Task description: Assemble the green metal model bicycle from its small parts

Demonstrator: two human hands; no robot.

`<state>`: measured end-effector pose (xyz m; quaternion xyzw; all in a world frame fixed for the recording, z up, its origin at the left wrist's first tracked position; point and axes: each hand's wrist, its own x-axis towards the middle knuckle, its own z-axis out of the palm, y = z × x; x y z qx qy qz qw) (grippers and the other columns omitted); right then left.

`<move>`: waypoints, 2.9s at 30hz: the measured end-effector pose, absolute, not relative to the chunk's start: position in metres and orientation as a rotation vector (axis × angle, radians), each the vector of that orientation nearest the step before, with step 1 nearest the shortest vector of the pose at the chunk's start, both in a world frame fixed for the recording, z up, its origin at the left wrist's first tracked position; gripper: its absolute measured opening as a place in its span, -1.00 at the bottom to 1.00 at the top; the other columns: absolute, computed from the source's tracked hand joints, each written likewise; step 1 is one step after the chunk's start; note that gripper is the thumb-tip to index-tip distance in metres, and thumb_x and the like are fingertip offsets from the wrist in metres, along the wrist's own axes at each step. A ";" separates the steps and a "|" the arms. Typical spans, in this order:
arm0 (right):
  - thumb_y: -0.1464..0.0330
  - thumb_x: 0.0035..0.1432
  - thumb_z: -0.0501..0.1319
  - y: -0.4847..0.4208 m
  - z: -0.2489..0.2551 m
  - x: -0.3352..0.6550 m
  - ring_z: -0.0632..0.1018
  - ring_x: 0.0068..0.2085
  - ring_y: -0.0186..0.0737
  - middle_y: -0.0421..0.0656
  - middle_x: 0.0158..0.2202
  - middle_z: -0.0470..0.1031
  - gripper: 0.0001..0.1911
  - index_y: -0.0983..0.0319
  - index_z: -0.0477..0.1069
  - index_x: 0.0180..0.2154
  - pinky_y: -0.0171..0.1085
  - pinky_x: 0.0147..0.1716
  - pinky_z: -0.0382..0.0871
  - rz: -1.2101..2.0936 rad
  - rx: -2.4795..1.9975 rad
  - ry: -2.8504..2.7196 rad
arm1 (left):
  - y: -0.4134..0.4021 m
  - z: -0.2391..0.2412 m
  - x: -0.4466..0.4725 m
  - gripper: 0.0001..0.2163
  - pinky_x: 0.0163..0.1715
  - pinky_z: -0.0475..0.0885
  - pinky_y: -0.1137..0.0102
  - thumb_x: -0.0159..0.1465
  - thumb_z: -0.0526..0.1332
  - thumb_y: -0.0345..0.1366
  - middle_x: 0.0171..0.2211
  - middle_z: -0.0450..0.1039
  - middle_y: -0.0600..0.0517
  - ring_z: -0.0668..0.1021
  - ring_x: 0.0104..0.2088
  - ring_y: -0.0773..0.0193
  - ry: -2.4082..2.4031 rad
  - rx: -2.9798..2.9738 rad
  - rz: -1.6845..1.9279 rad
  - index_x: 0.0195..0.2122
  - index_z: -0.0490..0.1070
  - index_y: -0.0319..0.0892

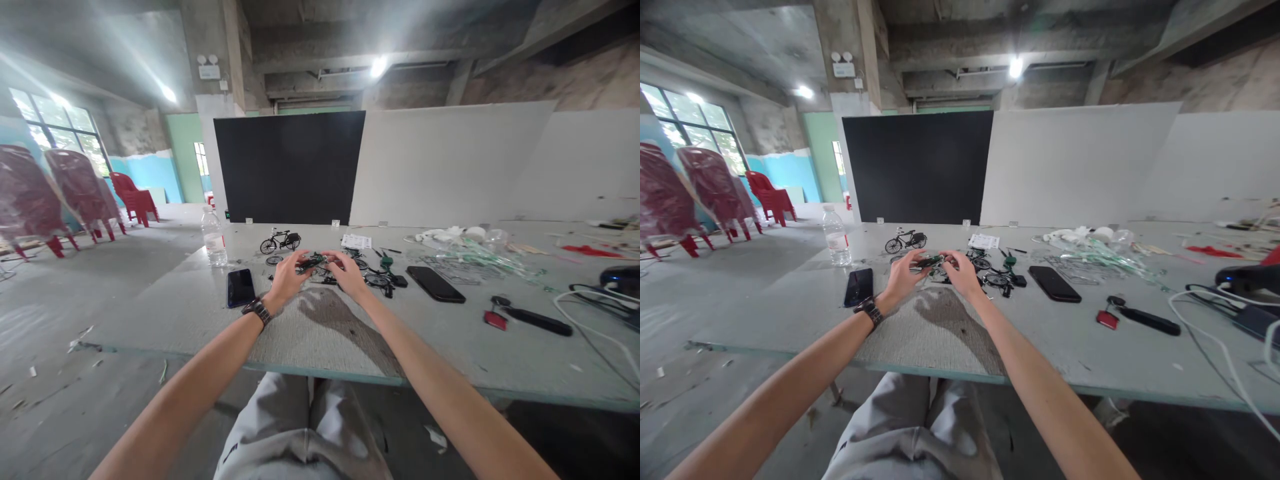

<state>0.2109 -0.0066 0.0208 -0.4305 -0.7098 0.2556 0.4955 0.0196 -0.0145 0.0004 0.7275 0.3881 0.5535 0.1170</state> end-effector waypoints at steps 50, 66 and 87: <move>0.42 0.01 0.39 -0.015 0.019 0.203 0.63 -0.23 -0.10 -0.08 -0.20 0.59 -0.56 0.16 0.35 -0.07 -0.19 -0.31 0.58 1.368 -0.975 -1.247 | 0.008 -0.016 0.026 -0.62 -0.19 0.49 0.20 0.29 0.19 0.02 -0.26 0.54 -0.13 0.57 -0.27 0.12 1.096 1.624 1.370 -0.22 0.50 -0.26; 0.44 -0.13 0.45 -0.013 0.014 0.199 0.60 -0.15 -0.09 -0.03 -0.15 0.52 -0.35 0.26 0.21 -0.02 -0.20 -0.20 0.48 1.155 -1.113 -1.426 | -0.002 -0.014 0.026 -0.65 -0.22 0.54 0.28 0.18 0.40 -0.08 -0.23 0.61 -0.17 0.62 -0.28 0.18 0.819 1.281 1.191 -0.22 0.58 -0.32; 0.23 0.27 0.18 -0.002 0.007 0.208 0.55 -0.10 -0.11 -0.05 -0.06 0.52 -0.77 0.16 0.42 -0.09 -0.13 -0.08 0.44 0.302 -0.970 -1.999 | 0.008 -0.021 0.025 -0.75 -0.22 0.49 0.36 0.10 0.46 -0.21 -0.42 0.55 -0.06 0.57 -0.39 0.31 0.781 1.118 1.322 -0.42 0.54 -0.33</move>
